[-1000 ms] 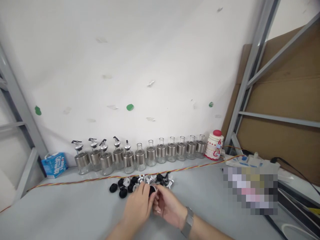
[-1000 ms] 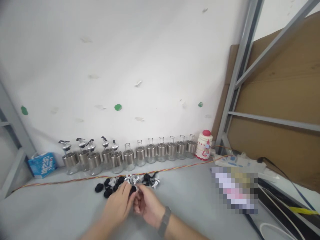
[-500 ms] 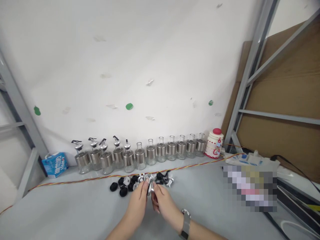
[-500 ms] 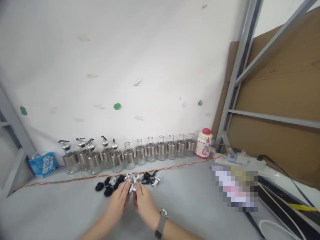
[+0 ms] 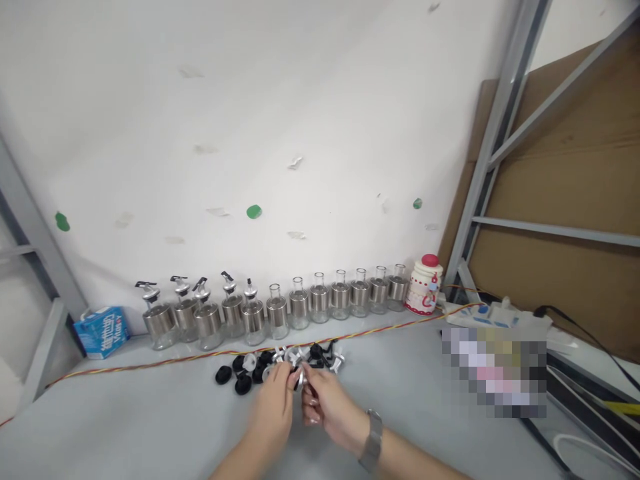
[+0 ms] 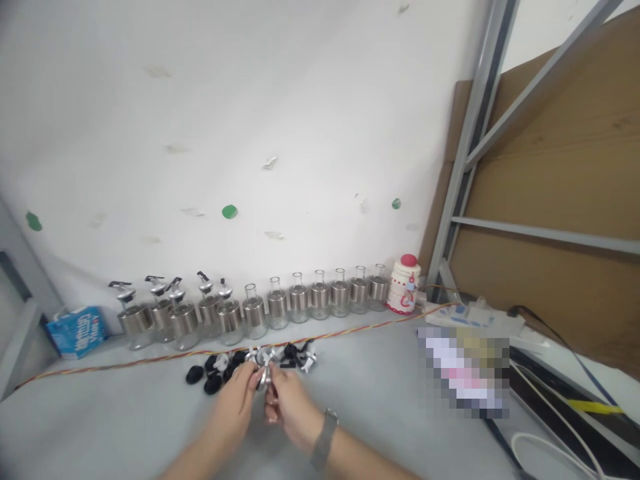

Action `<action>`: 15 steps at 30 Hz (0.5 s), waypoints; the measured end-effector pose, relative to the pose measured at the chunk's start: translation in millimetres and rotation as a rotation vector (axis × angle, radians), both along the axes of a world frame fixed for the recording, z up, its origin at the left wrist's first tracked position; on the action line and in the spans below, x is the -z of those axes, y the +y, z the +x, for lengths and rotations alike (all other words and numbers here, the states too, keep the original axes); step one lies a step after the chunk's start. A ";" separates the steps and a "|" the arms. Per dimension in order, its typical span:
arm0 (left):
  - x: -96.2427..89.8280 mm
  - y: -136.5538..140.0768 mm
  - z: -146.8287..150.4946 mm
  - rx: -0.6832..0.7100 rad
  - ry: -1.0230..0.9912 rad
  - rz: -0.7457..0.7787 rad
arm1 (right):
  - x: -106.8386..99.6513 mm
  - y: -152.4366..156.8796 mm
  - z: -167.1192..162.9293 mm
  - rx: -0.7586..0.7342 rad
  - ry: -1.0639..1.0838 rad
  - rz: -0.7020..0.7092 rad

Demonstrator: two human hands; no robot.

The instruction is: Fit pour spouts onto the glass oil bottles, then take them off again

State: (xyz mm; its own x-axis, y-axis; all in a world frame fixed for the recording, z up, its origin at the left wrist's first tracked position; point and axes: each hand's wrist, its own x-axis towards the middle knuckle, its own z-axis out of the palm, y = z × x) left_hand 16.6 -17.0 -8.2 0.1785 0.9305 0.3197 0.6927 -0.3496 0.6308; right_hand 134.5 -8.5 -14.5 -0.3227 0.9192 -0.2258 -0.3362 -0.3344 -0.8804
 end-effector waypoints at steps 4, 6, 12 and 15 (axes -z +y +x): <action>-5.1 -2.4 6.7 -0.006 -0.334 -0.099 | 4.5 -1.3 -2.1 0.193 -0.326 0.328; -6.3 -0.7 9.1 -0.028 -0.521 -0.213 | 2.4 -5.6 1.5 0.299 -0.526 0.555; -14.4 4.5 5.5 0.129 -0.842 -0.729 | -5.4 -6.9 18.0 0.264 -1.019 1.130; -23.5 1.2 1.1 0.128 -0.940 -0.863 | -9.6 0.5 27.1 0.252 -1.179 1.415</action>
State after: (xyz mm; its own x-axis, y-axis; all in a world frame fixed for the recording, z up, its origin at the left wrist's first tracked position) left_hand 17.7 -15.7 15.3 0.3169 0.8914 -0.3240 -0.1484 0.3841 0.9113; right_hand 161.7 -8.0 -4.9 -0.4315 0.5956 0.6775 0.6609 0.7199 -0.2119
